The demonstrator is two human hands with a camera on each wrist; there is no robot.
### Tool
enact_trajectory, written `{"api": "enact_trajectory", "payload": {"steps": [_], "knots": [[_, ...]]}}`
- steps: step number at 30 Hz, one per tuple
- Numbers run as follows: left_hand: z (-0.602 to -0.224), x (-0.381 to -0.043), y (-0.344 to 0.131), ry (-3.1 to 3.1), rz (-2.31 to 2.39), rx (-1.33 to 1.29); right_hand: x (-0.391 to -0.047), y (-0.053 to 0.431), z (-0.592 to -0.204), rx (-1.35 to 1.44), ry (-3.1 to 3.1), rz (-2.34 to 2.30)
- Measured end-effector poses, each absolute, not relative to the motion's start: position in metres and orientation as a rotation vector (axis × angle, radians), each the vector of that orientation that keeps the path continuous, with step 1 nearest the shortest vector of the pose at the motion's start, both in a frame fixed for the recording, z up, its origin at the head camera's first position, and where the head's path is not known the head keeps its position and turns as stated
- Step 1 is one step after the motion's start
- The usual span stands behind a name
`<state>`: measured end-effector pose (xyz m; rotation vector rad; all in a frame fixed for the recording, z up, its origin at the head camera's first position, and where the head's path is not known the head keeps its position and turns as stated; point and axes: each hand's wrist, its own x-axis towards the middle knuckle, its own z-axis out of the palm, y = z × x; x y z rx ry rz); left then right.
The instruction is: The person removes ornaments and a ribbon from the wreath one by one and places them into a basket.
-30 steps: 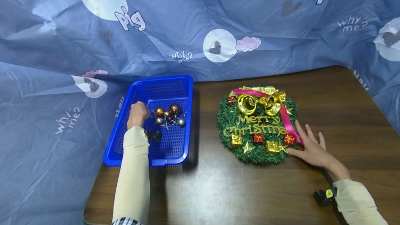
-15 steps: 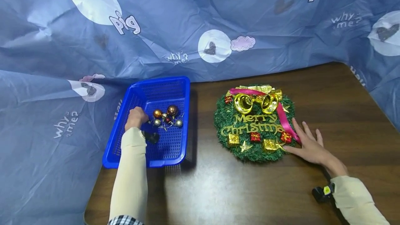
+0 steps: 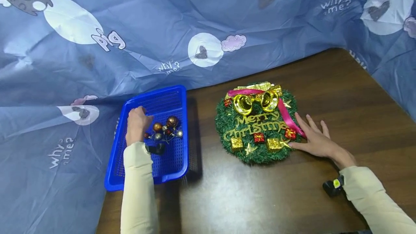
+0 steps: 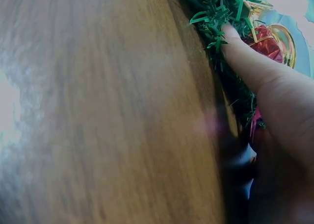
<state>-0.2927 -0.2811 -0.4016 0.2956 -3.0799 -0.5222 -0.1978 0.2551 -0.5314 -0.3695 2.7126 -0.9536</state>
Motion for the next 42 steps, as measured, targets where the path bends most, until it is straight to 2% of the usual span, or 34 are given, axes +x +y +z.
{"api": "enact_trajectory", "payload": {"steps": [10,17,29,42], "knots": [[-0.369,-0.328,-0.181,-2.979,-0.587,-0.393,-0.197,0.255,-0.53,-0.367,2.712,-0.962],[-0.364,-0.355,-0.102,-3.092,-0.545,-0.709,-0.197,0.256,-0.533,-0.353,2.722,-0.974],[-0.394,-0.379,-0.011,-3.316,-0.509,-0.872,-0.198,0.258,-0.536,-0.334,2.748,-0.963],[-0.426,-0.387,0.032,-3.452,-0.276,-0.826,-0.198,0.26,-0.537,-0.316,2.754,-0.981]]}}
